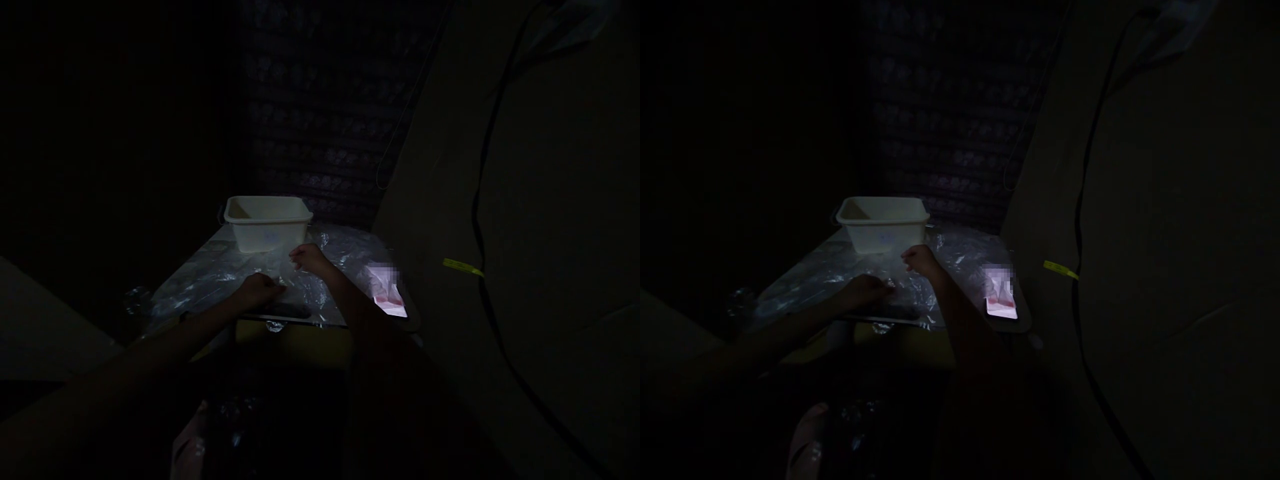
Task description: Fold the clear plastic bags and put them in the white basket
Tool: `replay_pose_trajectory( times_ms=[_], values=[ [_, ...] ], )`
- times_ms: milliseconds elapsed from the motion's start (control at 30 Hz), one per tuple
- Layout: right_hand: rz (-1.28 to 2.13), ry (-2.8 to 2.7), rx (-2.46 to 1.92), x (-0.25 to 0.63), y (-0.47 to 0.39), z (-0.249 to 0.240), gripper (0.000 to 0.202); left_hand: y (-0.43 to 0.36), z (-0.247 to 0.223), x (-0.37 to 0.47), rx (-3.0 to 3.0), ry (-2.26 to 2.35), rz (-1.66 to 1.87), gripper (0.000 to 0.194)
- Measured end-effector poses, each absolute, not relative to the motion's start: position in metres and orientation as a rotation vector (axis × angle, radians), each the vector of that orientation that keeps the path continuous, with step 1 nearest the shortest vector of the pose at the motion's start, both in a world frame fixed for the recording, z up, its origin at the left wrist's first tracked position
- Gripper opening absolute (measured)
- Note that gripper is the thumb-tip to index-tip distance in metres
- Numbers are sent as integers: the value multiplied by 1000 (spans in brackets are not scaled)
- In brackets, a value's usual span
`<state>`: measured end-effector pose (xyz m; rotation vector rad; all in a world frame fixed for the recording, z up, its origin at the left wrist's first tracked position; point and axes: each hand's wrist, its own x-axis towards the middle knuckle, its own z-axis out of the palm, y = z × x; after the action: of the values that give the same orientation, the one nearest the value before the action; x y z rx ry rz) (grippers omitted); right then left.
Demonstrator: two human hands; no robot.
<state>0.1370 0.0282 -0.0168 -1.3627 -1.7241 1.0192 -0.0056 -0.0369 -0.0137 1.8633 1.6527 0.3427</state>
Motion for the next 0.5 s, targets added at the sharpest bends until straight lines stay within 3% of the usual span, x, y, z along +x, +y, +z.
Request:
replay_pose_trajectory(
  times_ms=[300,500],
  values=[
    [1185,-1602,-1343,138,25,-18,8,-49,-12,-13,2047,1591,175,25],
    [1232,-1585,-1305,139,29,-27,8,-49,-23,-17,2266,1560,89,29]
  ],
)
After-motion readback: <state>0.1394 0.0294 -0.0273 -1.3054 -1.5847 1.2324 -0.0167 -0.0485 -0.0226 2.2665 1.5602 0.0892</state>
